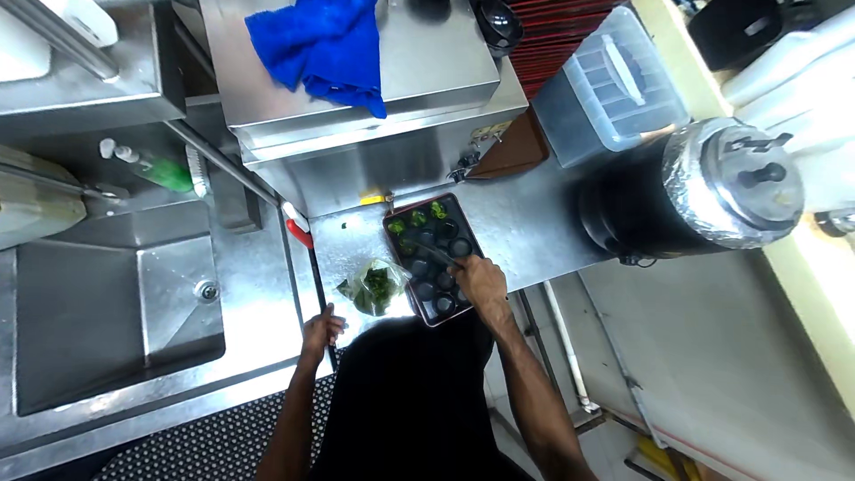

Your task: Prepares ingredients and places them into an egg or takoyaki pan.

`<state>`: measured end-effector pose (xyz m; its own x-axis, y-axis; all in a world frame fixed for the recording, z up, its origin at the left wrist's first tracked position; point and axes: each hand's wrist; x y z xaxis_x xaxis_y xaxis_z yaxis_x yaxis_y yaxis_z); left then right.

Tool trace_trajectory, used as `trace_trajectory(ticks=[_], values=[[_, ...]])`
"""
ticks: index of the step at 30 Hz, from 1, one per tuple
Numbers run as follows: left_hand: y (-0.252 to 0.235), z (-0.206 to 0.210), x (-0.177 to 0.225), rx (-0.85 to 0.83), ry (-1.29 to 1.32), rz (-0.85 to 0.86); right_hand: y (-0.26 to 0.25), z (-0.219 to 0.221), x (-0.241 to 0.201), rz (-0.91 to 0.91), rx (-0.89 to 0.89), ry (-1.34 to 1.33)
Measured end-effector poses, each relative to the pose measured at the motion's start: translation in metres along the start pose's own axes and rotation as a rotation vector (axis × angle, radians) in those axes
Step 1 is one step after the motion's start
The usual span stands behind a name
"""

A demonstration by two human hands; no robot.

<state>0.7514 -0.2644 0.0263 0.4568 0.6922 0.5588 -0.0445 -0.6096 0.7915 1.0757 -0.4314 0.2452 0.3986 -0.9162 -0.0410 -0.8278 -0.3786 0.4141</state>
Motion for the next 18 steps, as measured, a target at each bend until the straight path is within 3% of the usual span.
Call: trace_trajectory(ticks=[5,13,18], values=[[-0.001,0.0,0.0,-0.003,0.002,-0.008,-0.001,0.014,-0.005,-0.014,-0.037,0.031],[0.003,0.0,0.003,-0.002,-0.022,0.025,0.007,-0.005,0.001,-0.012,0.017,-0.005],[0.003,-0.001,0.003,-0.007,-0.029,0.024,-0.003,0.013,0.0,-0.066,-0.026,-0.038]])
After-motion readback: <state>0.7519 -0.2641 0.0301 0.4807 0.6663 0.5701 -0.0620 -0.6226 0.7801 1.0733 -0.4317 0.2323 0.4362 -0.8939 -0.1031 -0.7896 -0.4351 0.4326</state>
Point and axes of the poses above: each hand's wrist, its own y-axis away from the middle knuckle, its own z-axis out of the palm, x = y × z, and after that the axes turned 14 degrees about x, right-handed
